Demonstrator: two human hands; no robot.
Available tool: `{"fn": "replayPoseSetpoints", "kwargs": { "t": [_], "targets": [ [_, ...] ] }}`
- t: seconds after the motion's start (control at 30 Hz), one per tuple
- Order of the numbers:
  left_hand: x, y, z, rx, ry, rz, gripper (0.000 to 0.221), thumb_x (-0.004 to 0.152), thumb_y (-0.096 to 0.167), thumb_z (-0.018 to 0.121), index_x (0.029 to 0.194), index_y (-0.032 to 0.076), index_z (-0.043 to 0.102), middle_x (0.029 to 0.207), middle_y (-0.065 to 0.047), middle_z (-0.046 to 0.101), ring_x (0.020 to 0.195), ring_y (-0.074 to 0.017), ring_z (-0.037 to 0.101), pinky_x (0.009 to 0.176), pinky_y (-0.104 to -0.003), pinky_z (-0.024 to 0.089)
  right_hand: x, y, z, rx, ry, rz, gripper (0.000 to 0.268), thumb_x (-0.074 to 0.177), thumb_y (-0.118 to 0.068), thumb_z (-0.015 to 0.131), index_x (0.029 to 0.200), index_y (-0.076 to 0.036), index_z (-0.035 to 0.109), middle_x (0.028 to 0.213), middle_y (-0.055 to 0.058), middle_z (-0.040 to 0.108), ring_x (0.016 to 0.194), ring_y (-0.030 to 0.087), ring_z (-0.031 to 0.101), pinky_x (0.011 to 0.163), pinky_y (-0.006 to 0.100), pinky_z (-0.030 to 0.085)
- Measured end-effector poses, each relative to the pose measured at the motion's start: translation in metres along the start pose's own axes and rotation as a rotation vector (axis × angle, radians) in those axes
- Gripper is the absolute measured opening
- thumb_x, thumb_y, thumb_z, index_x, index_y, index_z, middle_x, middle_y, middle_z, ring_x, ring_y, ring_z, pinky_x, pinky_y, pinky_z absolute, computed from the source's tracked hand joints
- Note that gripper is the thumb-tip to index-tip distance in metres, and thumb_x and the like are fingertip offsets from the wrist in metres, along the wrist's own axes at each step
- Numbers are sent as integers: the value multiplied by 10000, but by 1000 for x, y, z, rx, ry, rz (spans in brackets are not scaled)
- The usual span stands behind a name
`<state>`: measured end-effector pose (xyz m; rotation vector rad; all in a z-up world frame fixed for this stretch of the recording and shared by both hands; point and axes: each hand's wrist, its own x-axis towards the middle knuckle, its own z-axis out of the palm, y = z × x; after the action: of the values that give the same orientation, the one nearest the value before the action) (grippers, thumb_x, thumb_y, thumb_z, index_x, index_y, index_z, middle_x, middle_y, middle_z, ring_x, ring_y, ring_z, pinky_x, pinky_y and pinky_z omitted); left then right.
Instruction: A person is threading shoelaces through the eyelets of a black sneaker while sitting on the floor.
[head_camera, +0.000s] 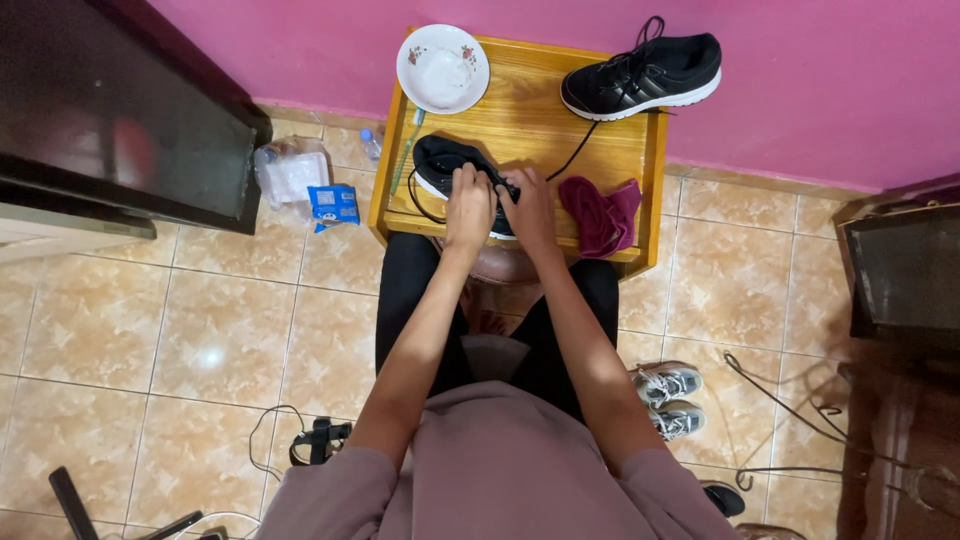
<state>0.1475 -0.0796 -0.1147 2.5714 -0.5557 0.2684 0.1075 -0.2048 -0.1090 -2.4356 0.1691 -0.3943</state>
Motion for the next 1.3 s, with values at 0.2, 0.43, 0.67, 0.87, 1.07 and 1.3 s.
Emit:
{"fn": "replayPoseSetpoints", "kwargs": {
  "t": [0.2,0.43,0.67,0.87,1.07,1.3],
  "targets": [
    [-3,8,-6,-13,97,-39,116,929,195,595,881,108,535,933,-28,448,1000,-221,533,721,-339,587,1,-1,1,56,12,50,121,974,-204,729,1092,-189,710,941,26,640,981,257,654,898,426,452],
    [0,7,13,-9,90,-58,133,904,213,605,858,110,535,932,-34,454,996,-228,536,696,-371,596,0,-8,-5,99,11,47,168,979,-126,711,1146,-145,717,932,62,644,964,283,664,886,423,475],
    [0,6,5,-9,83,-65,126,892,233,608,859,132,542,929,-14,460,1002,-211,539,708,-352,590,-2,-15,-7,103,42,21,185,992,-115,702,1176,-119,715,924,70,641,952,288,664,876,438,476],
    [11,6,-6,-198,-104,-177,138,944,237,623,934,99,621,947,-40,495,1074,-255,540,837,-452,594,0,-38,-27,52,83,-122,251,936,-7,721,1150,-108,637,915,61,604,909,288,644,814,417,474],
    [17,-6,-16,-301,-172,-167,119,942,245,653,958,131,681,866,-65,571,998,-306,611,841,-499,578,2,-44,-29,13,103,-204,187,927,-30,743,901,-107,575,837,30,577,867,270,641,796,396,472],
    [34,-3,-60,-666,-314,-219,402,904,294,721,1222,136,534,761,-79,699,867,-315,709,809,-465,518,17,-43,-36,150,206,-186,122,919,-44,755,945,-109,655,862,50,627,913,277,668,819,392,548]
  ]
}}
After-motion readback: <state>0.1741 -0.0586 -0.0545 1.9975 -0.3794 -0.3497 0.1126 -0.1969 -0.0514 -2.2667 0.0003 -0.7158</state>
